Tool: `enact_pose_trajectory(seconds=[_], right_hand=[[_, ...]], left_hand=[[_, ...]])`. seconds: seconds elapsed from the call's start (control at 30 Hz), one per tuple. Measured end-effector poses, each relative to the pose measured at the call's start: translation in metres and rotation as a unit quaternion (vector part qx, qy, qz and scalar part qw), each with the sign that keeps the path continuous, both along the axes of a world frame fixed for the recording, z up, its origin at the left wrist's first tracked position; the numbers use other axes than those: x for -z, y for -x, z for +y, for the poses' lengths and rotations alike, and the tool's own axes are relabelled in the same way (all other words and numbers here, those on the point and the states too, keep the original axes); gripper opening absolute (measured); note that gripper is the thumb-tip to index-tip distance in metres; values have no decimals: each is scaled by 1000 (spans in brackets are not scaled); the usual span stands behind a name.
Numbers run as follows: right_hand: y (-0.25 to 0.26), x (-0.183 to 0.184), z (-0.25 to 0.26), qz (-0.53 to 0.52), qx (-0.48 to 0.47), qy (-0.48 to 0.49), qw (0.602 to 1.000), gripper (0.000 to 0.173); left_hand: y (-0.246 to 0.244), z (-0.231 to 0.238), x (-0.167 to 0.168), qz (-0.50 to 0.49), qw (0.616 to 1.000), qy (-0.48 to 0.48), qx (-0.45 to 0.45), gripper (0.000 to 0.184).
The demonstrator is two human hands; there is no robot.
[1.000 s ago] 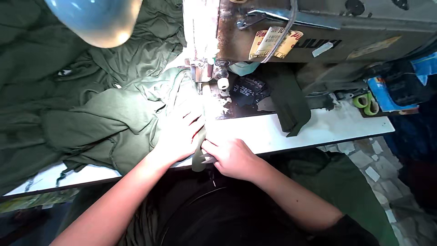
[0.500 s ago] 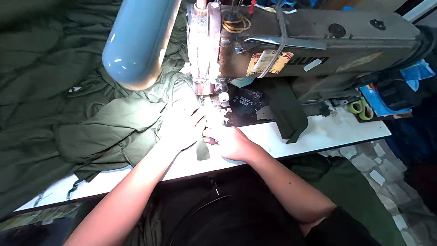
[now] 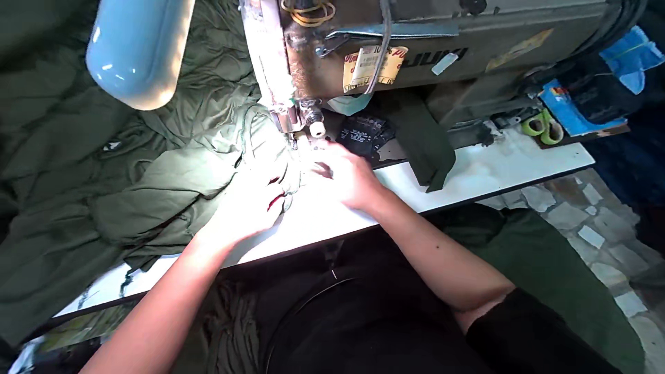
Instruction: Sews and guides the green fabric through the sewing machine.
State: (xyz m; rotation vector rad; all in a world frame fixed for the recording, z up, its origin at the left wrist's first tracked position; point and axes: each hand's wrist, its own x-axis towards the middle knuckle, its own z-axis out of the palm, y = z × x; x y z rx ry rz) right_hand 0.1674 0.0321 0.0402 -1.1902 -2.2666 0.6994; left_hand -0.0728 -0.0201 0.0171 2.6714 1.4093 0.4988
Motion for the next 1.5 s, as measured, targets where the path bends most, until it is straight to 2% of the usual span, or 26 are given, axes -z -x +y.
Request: enact_pose_trajectory(seconds=[0.07,0.13,0.23,0.3,0.37,0.43,0.47,0.5,0.53,0.6,0.67,0.77,0.87,0.93,1.03,1.07,1.17,1.23,1.37,1.47,1.5], right_hand=[[17,-10,-2,39,-94,30,994,28],[29,-22,2,-23,-171,111,979,20],[30,-17,1,-27,-201,144,969,18],[22,-5,-7,17,-204,123,971,21],[10,2,-19,32,-225,96,969,20],[-2,2,-34,-29,-249,122,960,28],[-7,-1,-42,-89,-260,144,951,36],[-11,-4,-49,-139,-270,152,940,44],[-14,-5,-55,-168,-274,151,935,49],[-18,-8,-66,-195,-275,144,930,52],[-20,-3,-72,-198,-271,126,934,54],[-21,2,-76,-187,-261,102,942,55],[-21,5,-78,-167,-257,89,948,50],[-20,7,-77,-160,-253,84,950,46],[-16,3,-76,-162,-255,100,948,38],[-15,1,-75,-157,-252,108,949,32],[-10,-5,-70,-144,-249,126,949,23],[-6,-5,-67,-142,-248,134,949,23],[-4,-10,-64,-167,-257,148,940,31],[-6,-13,-66,-177,-244,161,940,36],[-8,-13,-67,-177,-240,160,941,38]], left_hand=[[-3,0,-16,13,1000,1,19,28],[-7,0,-49,61,996,61,31,25],[2,3,-93,250,965,75,-30,24],[10,-2,-111,300,951,51,-59,24],[-5,-22,-118,253,965,58,25,24],[-34,-43,-112,194,949,216,121,24],[-43,-44,-106,175,928,300,135,24],[-45,-41,-98,156,916,344,133,25],[-42,-36,-89,125,921,346,125,26],[-33,-28,-73,59,957,271,88,28],[-27,-25,-49,35,985,163,43,30],[-28,-34,-7,76,995,63,19,49],[-30,-46,17,62,998,-17,8,51],[-32,-45,17,55,998,-27,9,50],[-35,-31,-9,53,997,43,20,46],[-37,-20,-21,43,997,61,25,42],[-53,14,-39,17,998,37,41,25],[-75,35,-43,38,998,46,34,23],[-119,64,-38,123,983,139,10,36],[-116,57,-33,73,994,56,61,11],[-109,50,-38,43,996,30,72,10]])
